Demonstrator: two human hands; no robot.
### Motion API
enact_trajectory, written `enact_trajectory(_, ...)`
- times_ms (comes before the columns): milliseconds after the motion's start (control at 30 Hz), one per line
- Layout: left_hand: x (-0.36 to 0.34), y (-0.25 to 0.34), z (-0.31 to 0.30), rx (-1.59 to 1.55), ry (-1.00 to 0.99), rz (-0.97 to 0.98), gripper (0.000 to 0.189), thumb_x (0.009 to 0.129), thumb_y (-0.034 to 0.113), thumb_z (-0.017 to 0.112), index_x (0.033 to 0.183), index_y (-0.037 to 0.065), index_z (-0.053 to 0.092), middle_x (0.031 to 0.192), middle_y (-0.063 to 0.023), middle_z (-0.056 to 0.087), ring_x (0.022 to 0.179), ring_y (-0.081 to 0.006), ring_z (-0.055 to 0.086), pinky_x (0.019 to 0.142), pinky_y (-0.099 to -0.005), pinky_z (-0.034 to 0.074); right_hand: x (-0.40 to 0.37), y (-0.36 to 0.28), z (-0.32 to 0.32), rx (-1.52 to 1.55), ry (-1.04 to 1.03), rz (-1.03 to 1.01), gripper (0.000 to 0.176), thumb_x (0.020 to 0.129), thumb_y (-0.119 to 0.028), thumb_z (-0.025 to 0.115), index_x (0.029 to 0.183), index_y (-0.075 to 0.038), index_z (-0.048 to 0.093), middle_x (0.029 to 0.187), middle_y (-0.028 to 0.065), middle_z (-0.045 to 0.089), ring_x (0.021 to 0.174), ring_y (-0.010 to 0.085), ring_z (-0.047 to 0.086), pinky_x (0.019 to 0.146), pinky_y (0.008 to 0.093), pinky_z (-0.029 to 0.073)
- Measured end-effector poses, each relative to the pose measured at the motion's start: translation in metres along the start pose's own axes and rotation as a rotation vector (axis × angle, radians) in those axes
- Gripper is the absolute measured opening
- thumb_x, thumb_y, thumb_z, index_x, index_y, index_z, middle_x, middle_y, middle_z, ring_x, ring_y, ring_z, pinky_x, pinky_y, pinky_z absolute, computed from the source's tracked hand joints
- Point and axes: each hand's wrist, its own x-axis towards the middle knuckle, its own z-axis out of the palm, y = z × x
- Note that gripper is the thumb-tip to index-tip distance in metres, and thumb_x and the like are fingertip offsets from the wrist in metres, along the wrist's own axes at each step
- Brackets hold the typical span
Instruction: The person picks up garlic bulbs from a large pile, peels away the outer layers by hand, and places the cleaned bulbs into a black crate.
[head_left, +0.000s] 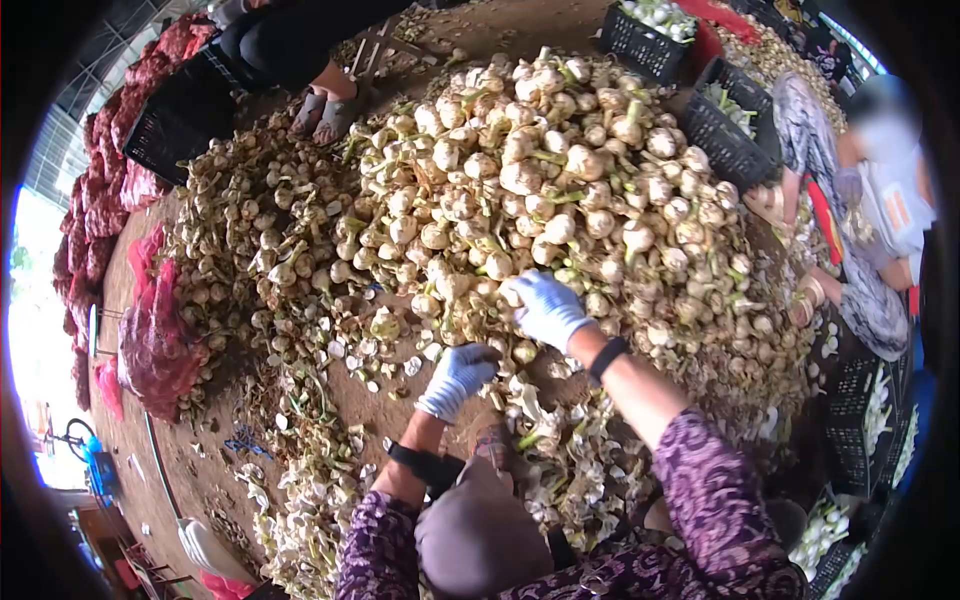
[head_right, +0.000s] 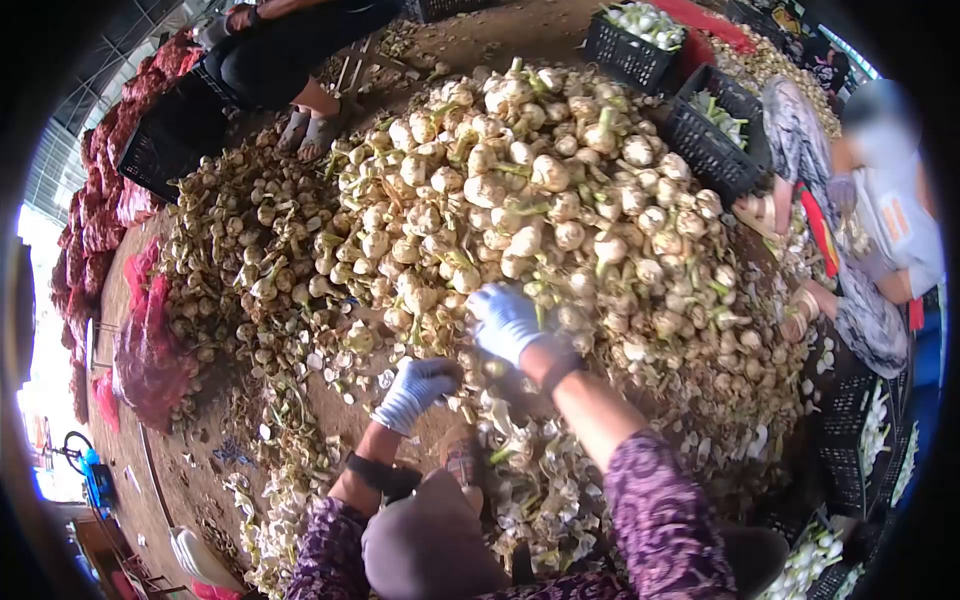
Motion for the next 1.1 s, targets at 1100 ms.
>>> enact_trajectory(1100, 0.015, 0.008, 0.129, -0.644, -0.399, -0.05, 0.044, 0.071, 0.005, 0.075, 0.107, -0.001, 0.049, 0.096, -0.0104, 0.06, 0.086, -0.0175, 0.061, 0.074, -0.0269, 0.052, -0.176, 0.03, 0.008, 1.47, 0.452, 0.643, 0.029, 0.081, -0.004, 0.061, 0.107, 0.006, 0.054, 0.086, 0.0089, 0.065, 0.075, 0.0146, 0.063, 0.062, 0.0203, 0.05)
